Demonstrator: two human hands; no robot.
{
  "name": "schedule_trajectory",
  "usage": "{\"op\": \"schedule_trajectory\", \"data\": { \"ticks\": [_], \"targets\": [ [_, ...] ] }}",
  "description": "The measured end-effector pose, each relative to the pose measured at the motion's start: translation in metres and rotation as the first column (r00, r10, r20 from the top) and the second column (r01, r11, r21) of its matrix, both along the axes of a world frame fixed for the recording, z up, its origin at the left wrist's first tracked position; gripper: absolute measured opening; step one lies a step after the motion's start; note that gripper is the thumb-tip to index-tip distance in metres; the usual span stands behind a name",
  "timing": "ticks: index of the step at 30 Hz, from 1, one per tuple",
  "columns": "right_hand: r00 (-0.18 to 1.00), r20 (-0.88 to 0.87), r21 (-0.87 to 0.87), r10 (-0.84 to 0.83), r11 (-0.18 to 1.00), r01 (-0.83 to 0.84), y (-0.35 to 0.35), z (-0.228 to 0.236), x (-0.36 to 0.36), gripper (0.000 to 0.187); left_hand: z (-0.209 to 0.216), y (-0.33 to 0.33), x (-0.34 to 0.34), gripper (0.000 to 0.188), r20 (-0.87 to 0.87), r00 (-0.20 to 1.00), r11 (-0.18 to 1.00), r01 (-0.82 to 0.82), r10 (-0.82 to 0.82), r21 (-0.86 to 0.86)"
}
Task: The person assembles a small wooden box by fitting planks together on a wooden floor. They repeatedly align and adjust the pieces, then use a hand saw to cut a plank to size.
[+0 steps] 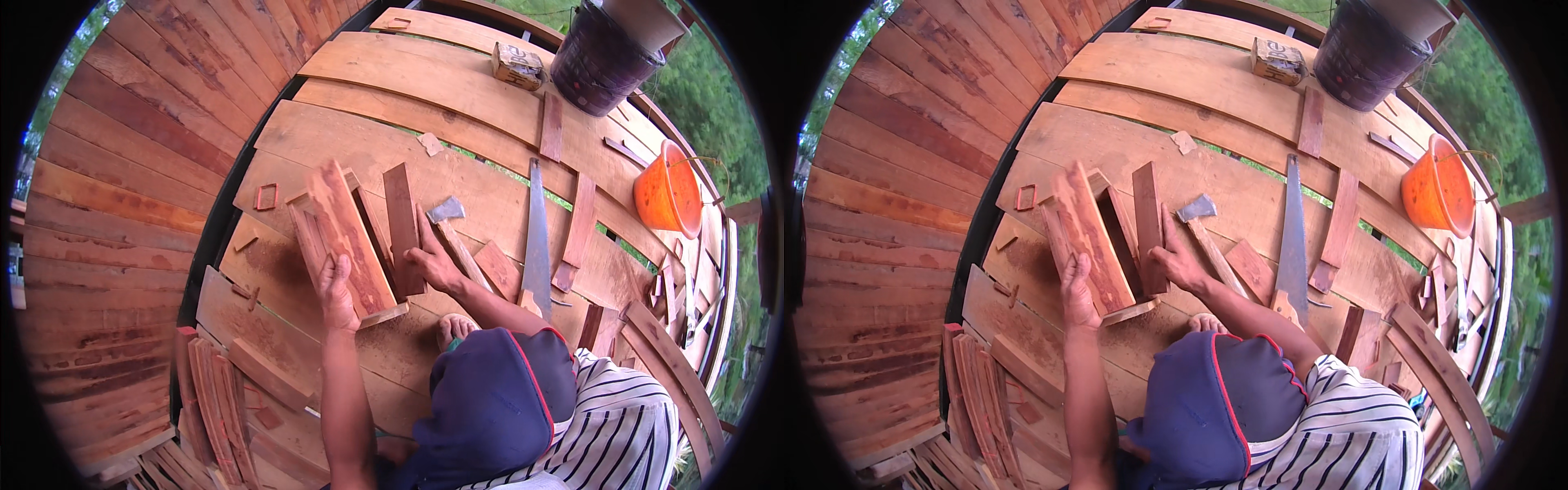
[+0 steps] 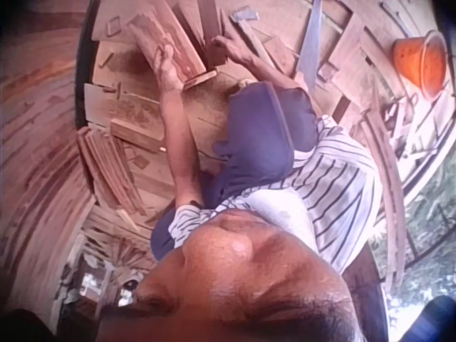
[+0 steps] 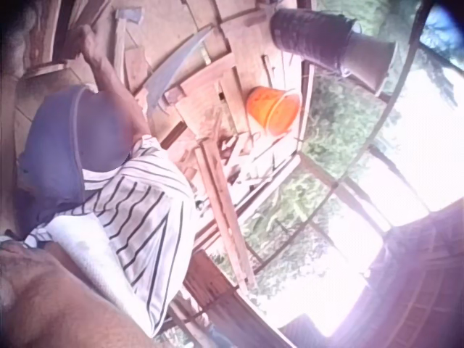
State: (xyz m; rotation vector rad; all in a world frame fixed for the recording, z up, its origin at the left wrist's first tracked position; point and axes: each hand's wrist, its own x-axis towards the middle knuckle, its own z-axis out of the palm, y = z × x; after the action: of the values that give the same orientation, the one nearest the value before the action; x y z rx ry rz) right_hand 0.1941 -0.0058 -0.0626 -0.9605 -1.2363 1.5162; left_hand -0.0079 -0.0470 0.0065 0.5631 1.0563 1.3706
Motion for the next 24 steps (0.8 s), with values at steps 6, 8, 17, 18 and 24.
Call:
{"op": "schedule_trajectory", "data": {
  "ticks": [6,8,17,18,24],
  "targets": [
    [0.995,0.095,0.064,0.034,0.997,-0.041,-0.001,0.022,0.003,0.100,0.069,-0.006,-0.038,0.043,-0.089,0.983,0.984,-0.154,0.161,0.085],
    [0.992,0.117,0.111,0.051,0.992,-0.064,-0.001,0.027,-0.001,0.101,0.074,-0.011,-0.052,0.043,-0.139,0.971,0.981,-0.188,0.193,0.048],
    [0.963,0.220,0.158,0.153,0.969,-0.190,0.002,0.027,-0.015,0.099,0.040,-0.039,-0.066,0.041,-0.157,0.985,0.996,-0.082,0.075,-0.045],
    [0.956,0.239,0.148,0.169,0.967,-0.207,0.002,0.029,-0.015,0.099,0.040,-0.039,-0.060,0.039,-0.151,0.987,0.997,-0.055,0.047,-0.047],
    [0.920,0.354,0.173,0.170,0.954,-0.243,0.007,0.038,-0.025,0.100,0.025,-0.034,-0.034,0.038,-0.134,0.989,0.997,0.047,-0.056,-0.066]
  ]
}}
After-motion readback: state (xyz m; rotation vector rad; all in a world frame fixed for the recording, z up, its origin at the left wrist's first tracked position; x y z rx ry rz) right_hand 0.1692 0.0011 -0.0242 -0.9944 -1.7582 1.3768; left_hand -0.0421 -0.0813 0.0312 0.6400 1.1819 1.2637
